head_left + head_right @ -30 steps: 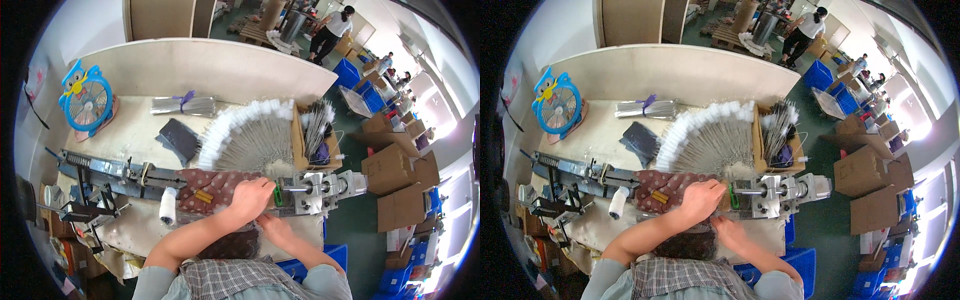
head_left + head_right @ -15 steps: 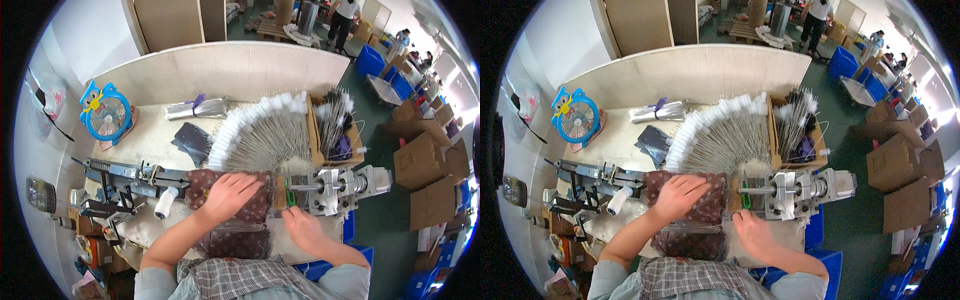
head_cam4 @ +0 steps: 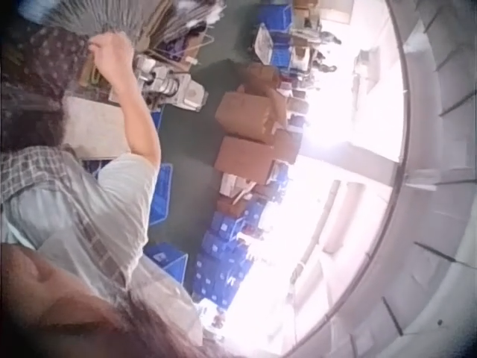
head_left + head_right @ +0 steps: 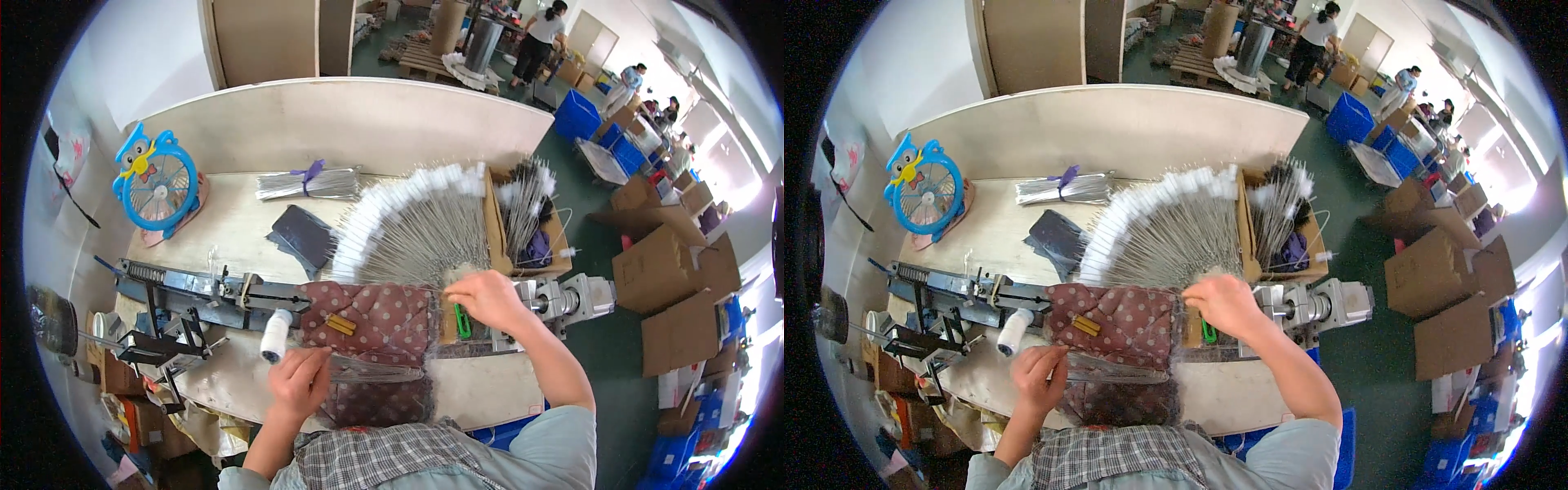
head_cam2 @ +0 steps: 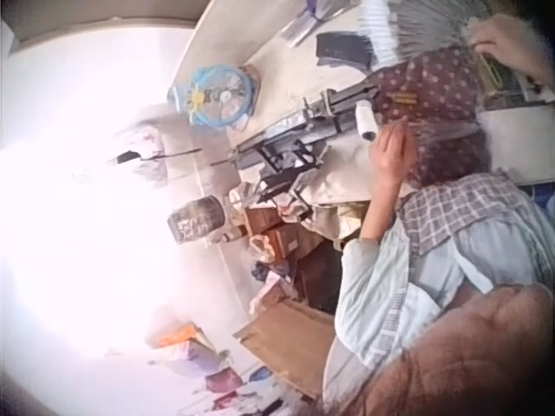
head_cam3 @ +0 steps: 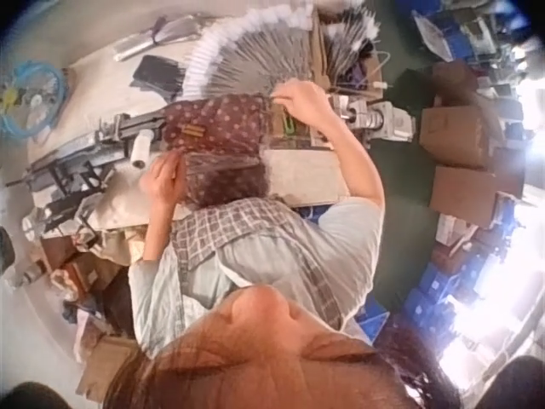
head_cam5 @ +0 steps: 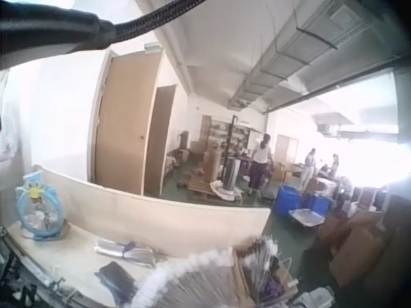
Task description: Assembling small white brush components onto a metal rod using a manual assembly machine.
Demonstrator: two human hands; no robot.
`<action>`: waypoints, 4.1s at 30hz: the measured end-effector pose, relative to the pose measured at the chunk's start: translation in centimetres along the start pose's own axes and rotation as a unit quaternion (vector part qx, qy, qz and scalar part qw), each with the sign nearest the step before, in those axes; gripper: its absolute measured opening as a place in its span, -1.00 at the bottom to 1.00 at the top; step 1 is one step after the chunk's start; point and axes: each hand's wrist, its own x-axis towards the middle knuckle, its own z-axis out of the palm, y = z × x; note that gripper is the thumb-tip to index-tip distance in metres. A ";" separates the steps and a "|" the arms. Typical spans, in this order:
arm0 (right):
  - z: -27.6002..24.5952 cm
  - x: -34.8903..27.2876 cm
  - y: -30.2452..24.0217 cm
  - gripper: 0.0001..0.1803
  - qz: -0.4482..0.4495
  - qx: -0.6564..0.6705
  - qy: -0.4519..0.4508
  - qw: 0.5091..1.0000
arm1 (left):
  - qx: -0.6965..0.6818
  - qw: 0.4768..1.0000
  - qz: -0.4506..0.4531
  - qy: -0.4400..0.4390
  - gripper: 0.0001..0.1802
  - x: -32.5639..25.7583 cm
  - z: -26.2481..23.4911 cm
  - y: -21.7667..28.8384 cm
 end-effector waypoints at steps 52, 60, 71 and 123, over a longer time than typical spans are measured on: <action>13.7 4.0 -10.4 -0.78 -0.199 0.077 0.058 0.975 | -0.151 0.870 -0.443 -0.154 -0.75 -3.5 4.1 -5.4; 10.6 2.8 -9.0 -0.83 -0.192 0.110 0.017 0.975 | -0.420 0.577 -0.661 0.234 -0.57 -9.9 -5.2 -9.2; 9.1 2.3 -10.2 -0.86 -0.182 0.125 -0.048 0.974 | -0.442 0.531 -0.639 0.338 -0.81 -11.4 -7.9 -11.5; 7.1 5.3 -13.7 -0.66 -0.167 0.024 0.174 0.970 | -0.640 0.542 -0.500 0.213 -0.65 2.0 6.0 0.6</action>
